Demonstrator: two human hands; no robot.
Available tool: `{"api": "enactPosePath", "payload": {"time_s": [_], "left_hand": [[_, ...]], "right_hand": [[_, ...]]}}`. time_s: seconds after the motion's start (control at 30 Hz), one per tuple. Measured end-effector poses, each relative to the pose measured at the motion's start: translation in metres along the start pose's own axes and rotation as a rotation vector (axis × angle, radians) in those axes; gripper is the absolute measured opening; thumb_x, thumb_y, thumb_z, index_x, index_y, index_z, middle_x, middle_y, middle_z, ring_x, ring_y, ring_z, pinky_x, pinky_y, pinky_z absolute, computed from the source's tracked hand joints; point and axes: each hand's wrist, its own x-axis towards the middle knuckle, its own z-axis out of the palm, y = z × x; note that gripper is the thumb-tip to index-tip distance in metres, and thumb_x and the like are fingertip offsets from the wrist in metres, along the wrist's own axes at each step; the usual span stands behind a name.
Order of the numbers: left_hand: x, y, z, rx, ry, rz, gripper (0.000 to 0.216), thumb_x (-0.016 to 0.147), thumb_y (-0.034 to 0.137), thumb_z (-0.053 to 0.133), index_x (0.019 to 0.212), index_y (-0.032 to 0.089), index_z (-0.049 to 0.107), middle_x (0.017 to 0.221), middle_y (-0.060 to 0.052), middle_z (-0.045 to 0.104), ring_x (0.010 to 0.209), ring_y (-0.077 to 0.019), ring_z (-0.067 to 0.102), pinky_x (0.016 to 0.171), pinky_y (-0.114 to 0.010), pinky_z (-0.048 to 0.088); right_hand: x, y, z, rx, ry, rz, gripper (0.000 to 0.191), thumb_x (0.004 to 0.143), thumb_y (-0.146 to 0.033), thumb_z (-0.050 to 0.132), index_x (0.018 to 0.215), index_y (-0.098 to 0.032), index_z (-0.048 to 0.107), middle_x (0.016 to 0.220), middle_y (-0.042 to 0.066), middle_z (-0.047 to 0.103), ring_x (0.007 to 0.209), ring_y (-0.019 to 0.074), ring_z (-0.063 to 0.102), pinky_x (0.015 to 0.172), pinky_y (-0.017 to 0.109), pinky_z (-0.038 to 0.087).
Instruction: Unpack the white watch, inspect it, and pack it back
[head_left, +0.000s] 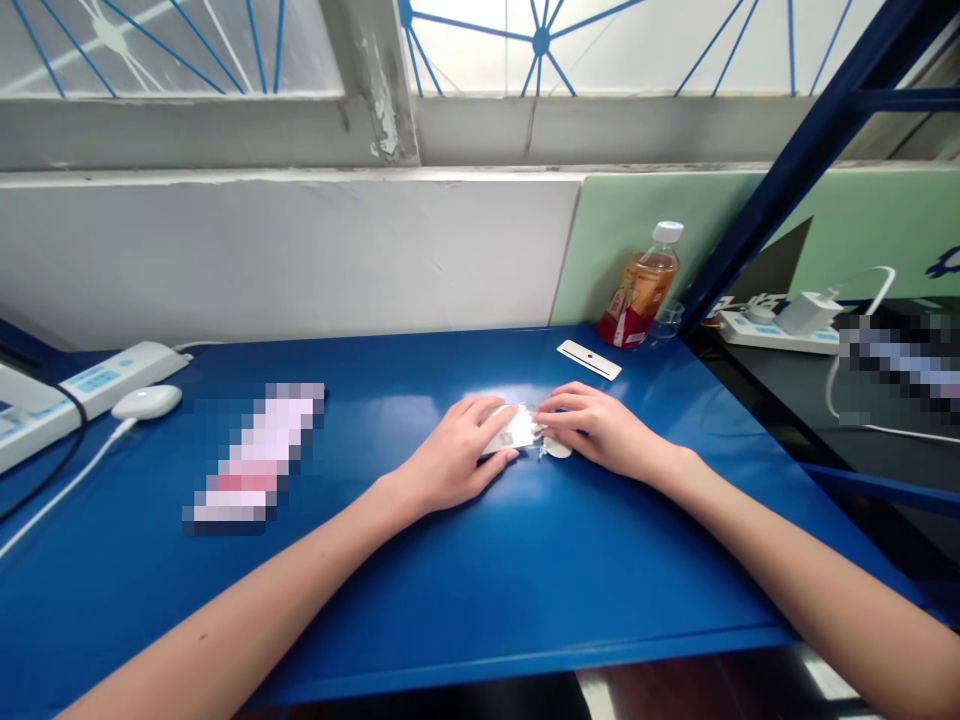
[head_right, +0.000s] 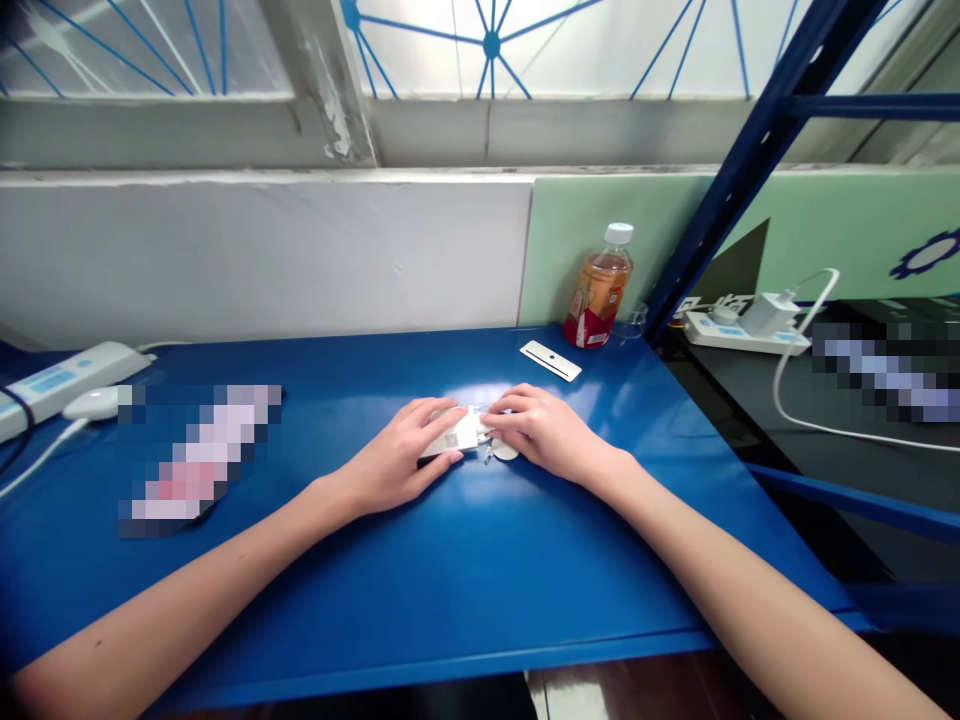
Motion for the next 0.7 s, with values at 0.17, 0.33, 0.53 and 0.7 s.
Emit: {"api": "enactPosePath", "payload": {"time_s": [0.17,0.33,0.53,0.7], "left_hand": [[0.000,0.000,0.001,0.005,-0.005,0.000,0.045,0.099,0.035,0.048,0.140,0.015,0.046,0.135,-0.017,0.053,0.127,-0.0311,0.046,0.106,-0.050,0.041],[0.001,0.001,0.000,0.016,-0.006,-0.015,0.045,0.100,0.036,0.048,0.138,0.012,0.048,0.132,-0.018,0.056,0.126,-0.0307,0.047,0.107,-0.049,0.040],[0.000,0.001,0.001,0.006,0.000,-0.010,0.045,0.099,0.034,0.048,0.140,0.016,0.046,0.135,-0.017,0.054,0.128,-0.0319,0.047,0.107,-0.052,0.040],[-0.002,-0.002,0.002,-0.011,0.006,0.005,0.045,0.099,0.032,0.048,0.139,0.012,0.045,0.138,-0.020,0.051,0.132,-0.0318,0.044,0.109,-0.050,0.039]], "right_hand": [[0.000,-0.003,0.000,0.039,-0.004,0.007,0.024,0.097,-0.023,0.052,0.110,-0.021,0.072,0.110,0.010,0.073,0.110,0.0272,0.061,0.092,0.044,0.054],[-0.002,-0.004,-0.016,-0.032,-0.052,0.090,0.027,0.096,-0.028,0.053,0.114,-0.018,0.071,0.125,0.014,0.067,0.130,0.0329,0.051,0.105,0.053,0.047],[-0.003,-0.025,-0.012,0.023,-0.193,0.119,0.033,0.097,-0.032,0.051,0.121,-0.014,0.066,0.141,0.018,0.056,0.143,0.0345,0.037,0.110,0.054,0.042],[-0.001,-0.044,-0.003,0.099,-0.242,0.225,0.059,0.096,-0.051,0.050,0.132,-0.005,0.055,0.158,0.026,0.026,0.150,0.0368,0.011,0.116,0.056,0.030]]}}
